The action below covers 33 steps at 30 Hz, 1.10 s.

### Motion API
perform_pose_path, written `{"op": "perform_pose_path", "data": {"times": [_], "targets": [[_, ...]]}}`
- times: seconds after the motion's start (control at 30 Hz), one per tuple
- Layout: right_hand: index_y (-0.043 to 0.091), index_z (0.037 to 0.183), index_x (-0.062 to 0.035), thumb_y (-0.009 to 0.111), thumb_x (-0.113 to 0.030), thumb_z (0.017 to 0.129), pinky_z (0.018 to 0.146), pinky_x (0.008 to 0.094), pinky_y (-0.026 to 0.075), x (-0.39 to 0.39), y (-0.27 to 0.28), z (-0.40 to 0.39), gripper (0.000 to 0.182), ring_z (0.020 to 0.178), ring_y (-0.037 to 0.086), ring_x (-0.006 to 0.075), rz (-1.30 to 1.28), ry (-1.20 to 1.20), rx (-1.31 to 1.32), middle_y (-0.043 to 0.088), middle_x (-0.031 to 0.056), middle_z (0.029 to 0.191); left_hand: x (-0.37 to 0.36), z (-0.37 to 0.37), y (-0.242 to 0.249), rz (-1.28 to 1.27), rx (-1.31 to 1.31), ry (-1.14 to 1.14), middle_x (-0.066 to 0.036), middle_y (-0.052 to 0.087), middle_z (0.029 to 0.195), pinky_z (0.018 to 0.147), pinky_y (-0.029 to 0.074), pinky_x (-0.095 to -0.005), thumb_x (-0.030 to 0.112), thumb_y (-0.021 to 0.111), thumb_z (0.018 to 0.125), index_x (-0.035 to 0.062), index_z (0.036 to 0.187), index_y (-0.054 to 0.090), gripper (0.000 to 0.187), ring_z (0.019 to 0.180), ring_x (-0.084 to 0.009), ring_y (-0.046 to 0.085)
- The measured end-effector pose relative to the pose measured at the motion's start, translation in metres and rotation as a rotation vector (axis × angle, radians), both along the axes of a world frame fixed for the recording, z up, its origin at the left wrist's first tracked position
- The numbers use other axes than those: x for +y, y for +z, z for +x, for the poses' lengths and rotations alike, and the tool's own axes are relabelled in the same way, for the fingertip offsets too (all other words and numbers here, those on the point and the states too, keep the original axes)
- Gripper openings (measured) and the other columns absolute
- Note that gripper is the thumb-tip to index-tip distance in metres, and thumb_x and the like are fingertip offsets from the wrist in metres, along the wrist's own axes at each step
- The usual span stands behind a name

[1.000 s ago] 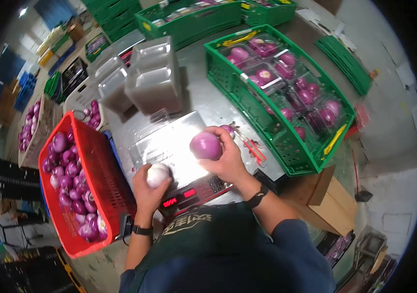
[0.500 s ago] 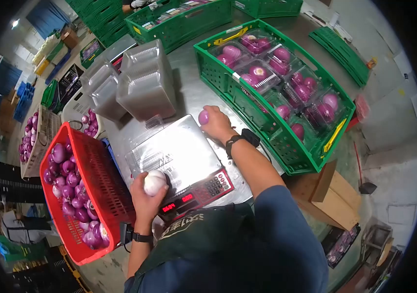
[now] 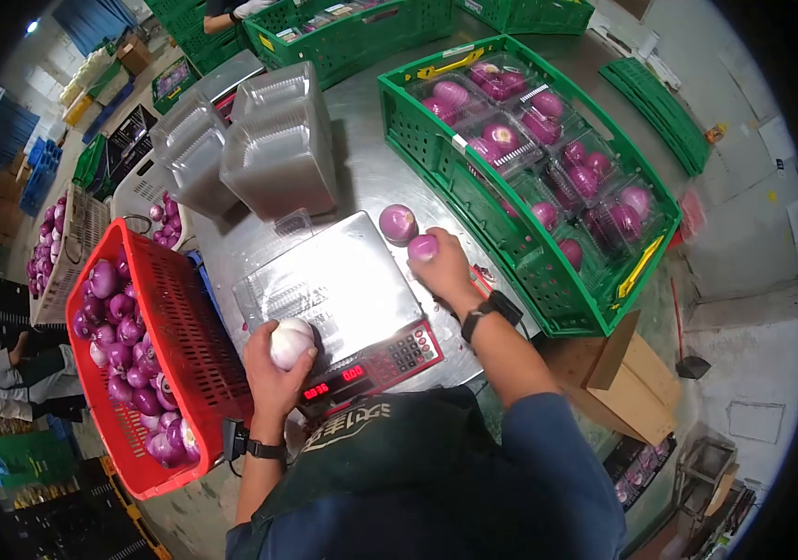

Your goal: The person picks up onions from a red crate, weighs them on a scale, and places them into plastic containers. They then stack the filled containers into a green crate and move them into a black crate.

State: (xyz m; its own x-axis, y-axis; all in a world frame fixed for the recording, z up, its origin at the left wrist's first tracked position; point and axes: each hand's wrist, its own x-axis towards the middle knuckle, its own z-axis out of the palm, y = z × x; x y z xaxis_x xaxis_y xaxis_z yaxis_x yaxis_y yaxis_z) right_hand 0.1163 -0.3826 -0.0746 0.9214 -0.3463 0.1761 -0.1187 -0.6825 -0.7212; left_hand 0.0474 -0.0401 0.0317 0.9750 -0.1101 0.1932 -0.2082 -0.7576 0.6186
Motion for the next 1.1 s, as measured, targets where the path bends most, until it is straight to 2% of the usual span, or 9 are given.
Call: {"op": "perform_pose_path", "data": {"times": [0.13,0.17,0.27,0.43,0.53,0.67,0.7,0.9,1.1], "targets": [[0.055,0.132,-0.0065,0.062,-0.037,0.096,0.070,0.0412,0.056,-0.011,0.035,-0.019,0.047,0.084,0.068,0.0276,1.421,0.046,0.105,0.069,0.0155,0.109,0.000,-0.001,-0.002,-0.007,0.006,0.004,-0.020,0.061,0.123,0.101,0.045,-0.0481,0.032,0.088,0.074,0.0038,0.131,0.058,0.070,0.116,-0.0386,0.055],[0.052,0.138,-0.0072,0.052,-0.037,0.102,0.065,0.0373,0.055,-0.011,0.043,-0.025,0.047,0.081,0.068,0.0256,1.561,0.120,0.145,0.069,0.0154,0.110,0.000,-0.001,-0.002,-0.007,0.011,0.001,-0.021,0.061,0.123,0.101,0.045,-0.0476,0.033,0.088,0.074,0.0034,0.132,0.057,0.072,0.116,-0.0387,0.055],[0.050,0.139,-0.0055,0.052,-0.038,0.101,0.064,0.0356,0.056,0.019,0.091,-0.038,0.051,0.081,0.067,0.0260,1.745,0.245,0.112,0.067,0.0156,0.109,0.001,-0.001,-0.001,-0.020,0.019,-0.018,-0.021,0.060,0.123,0.102,0.044,-0.0468,0.033,0.087,0.075,0.0032,0.133,0.057,0.071,0.116,-0.0385,0.055],[0.052,0.138,-0.0043,0.079,-0.012,0.082,0.071,0.0393,0.058,0.072,0.132,-0.050,0.063,0.086,0.069,0.0237,1.164,0.432,0.154,0.067,0.0128,0.112,0.008,0.001,-0.010,-0.041,-0.080,-0.066,-0.020,0.061,0.127,0.102,0.043,-0.0489,0.030,0.082,0.074,0.0041,0.130,0.058,0.067,0.115,-0.0398,0.054],[0.057,0.132,-0.0036,0.086,-0.020,0.077,0.071,0.0382,0.059,0.111,0.134,-0.052,0.064,0.085,0.069,0.0224,0.258,0.499,-0.218,0.067,0.0124,0.107,0.008,0.000,-0.010,-0.079,-0.083,-0.049,-0.019,0.060,0.127,0.101,0.044,-0.0490,0.029,0.082,0.073,0.0040,0.130,0.056,0.068,0.115,-0.0398,0.053],[0.066,0.118,-0.0059,0.091,-0.028,0.064,0.091,0.0443,0.047,0.139,0.142,-0.043,0.064,0.101,0.063,0.0299,-0.246,0.548,-0.321,0.068,0.0109,0.102,0.008,0.000,-0.008,-0.088,-0.058,-0.039,-0.020,0.058,0.131,0.106,0.043,-0.0472,0.027,0.081,0.076,0.0036,0.130,0.056,0.064,0.123,-0.0383,0.052],[0.068,0.114,-0.0063,0.090,-0.031,0.060,0.096,0.0451,0.039,0.142,0.132,-0.041,0.063,0.110,0.058,0.0320,-0.269,0.542,-0.282,0.066,0.0112,0.107,0.009,-0.001,-0.008,-0.091,-0.066,-0.036,-0.020,0.057,0.132,0.106,0.043,-0.0475,0.026,0.081,0.075,0.0034,0.130,0.056,0.064,0.123,-0.0388,0.052],[0.067,0.113,-0.0026,0.089,-0.032,0.073,0.099,0.0446,0.046,0.128,0.112,-0.044,0.054,0.113,0.059,0.0345,-0.123,0.508,-0.258,0.062,0.0153,0.122,0.014,-0.002,-0.011,-0.120,-0.091,-0.002,-0.021,0.053,0.138,0.106,0.044,-0.0475,0.024,0.082,0.075,0.0026,0.131,0.054,0.066,0.125,-0.0381,0.052],[0.068,0.111,-0.0013,0.081,-0.028,0.087,0.085,0.0367,0.054,0.104,0.108,-0.021,0.037,0.099,0.066,0.0272,0.208,0.345,-0.084,0.065,0.0146,0.112,0.030,-0.019,-0.002,-0.461,-0.025,0.276,-0.016,0.055,0.130,0.088,0.054,-0.0360,0.015,0.080,0.084,0.0003,0.128,0.055,0.053,0.111,-0.0263,0.059]]}}
